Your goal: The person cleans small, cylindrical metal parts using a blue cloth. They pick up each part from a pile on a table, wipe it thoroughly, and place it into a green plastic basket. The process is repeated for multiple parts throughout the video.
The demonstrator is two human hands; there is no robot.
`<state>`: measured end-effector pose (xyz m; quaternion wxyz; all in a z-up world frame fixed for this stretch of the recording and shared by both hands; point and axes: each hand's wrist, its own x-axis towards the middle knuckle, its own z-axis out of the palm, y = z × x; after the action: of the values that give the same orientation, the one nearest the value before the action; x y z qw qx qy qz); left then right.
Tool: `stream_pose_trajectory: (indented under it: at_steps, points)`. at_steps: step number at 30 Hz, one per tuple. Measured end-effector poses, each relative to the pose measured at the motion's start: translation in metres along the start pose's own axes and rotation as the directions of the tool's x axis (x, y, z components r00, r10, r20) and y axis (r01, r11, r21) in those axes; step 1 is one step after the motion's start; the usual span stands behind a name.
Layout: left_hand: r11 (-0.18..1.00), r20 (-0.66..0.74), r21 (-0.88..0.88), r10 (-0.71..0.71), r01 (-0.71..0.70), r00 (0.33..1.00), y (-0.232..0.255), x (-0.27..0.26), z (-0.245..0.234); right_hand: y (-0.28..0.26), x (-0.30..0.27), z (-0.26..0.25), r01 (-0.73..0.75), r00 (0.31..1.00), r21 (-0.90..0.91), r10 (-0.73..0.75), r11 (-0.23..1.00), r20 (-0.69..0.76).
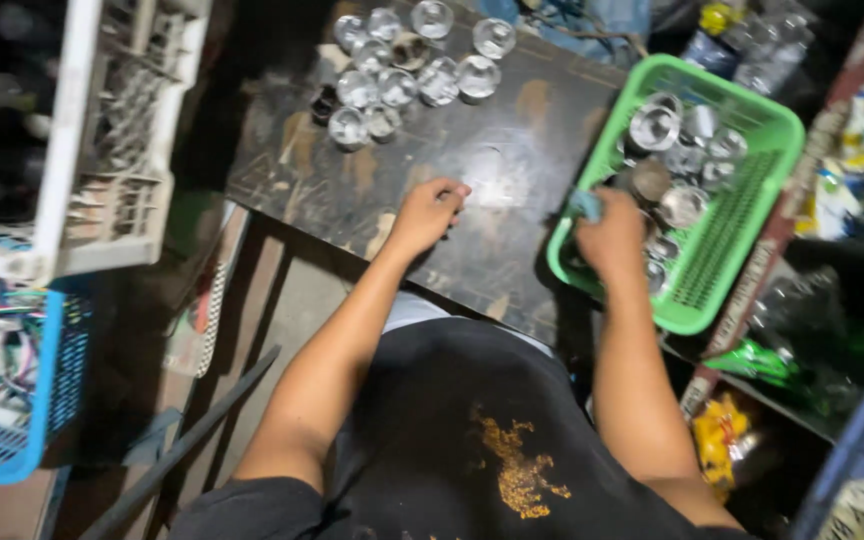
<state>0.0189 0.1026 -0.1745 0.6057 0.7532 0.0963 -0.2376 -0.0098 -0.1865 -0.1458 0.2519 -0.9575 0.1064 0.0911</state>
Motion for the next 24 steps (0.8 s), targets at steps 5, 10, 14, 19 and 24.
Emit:
stream_pose_trajectory:
  at_steps: [5,10,14,19,24]
  points:
    - [0.998,-0.027,-0.003,-0.062,0.062,0.998,-0.030,0.026,-0.018,0.017,0.007,0.019,-0.186,0.981,-0.074,0.190,0.980,0.040]
    - [0.992,0.180,0.107,0.043,-0.063,0.983,0.003,0.021,0.009,-0.015,-0.014,0.015,-0.228,0.972,0.084,0.232,0.970,-0.036]
    - [0.959,0.430,0.240,0.036,-0.153,0.902,0.037,0.006,0.046,-0.011,-0.045,0.010,-0.188,0.954,0.284,0.243,0.940,-0.175]
    - [0.905,0.594,0.321,0.037,-0.278,0.804,0.063,-0.005,0.082,0.016,-0.080,-0.001,-0.189,0.847,0.419,0.363,0.888,-0.388]
    - [0.801,0.625,0.456,0.021,-0.387,0.780,0.071,-0.011,0.115,0.064,-0.108,-0.008,-0.268,0.778,0.462,0.472,0.846,-0.414]
